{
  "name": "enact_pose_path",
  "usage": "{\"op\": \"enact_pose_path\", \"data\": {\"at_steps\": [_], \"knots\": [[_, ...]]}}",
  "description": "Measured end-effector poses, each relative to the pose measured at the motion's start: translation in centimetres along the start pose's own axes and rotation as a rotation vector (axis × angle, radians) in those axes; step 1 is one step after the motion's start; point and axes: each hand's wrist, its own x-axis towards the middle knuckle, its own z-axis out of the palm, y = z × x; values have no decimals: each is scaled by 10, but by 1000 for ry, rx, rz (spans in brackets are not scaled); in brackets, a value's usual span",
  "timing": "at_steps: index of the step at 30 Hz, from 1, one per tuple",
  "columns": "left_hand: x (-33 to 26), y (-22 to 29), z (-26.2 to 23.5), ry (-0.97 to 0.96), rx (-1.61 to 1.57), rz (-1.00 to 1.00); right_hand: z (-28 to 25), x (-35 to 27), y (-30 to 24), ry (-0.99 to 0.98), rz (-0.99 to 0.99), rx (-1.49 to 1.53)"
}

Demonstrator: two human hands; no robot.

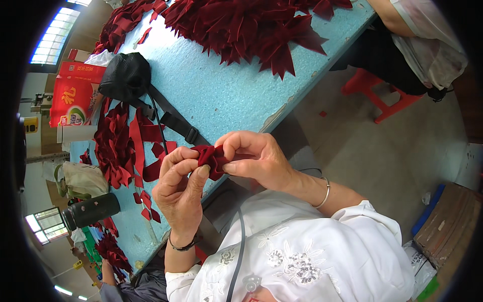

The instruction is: The person folds, wraps, and pinches a fabric ribbon strip by hand into a bow.

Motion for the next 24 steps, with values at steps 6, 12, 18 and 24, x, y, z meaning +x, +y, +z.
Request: {"op": "enact_pose_path", "data": {"at_steps": [6, 12, 18, 24], "knots": [[1, 0, -4, -45, -1, 10, 1, 1, -5, 0, 105, -45], [4, 2, -7, -77, 72, 35, -2, 0, -3, -14, 89, -32], [4, 15, -14, -119, 206, 69, -1, 1, -5, -4, 102, 15], [0, 9, -24, -102, 315, 174, 1, 2, -4, 24, 67, 37]]}}
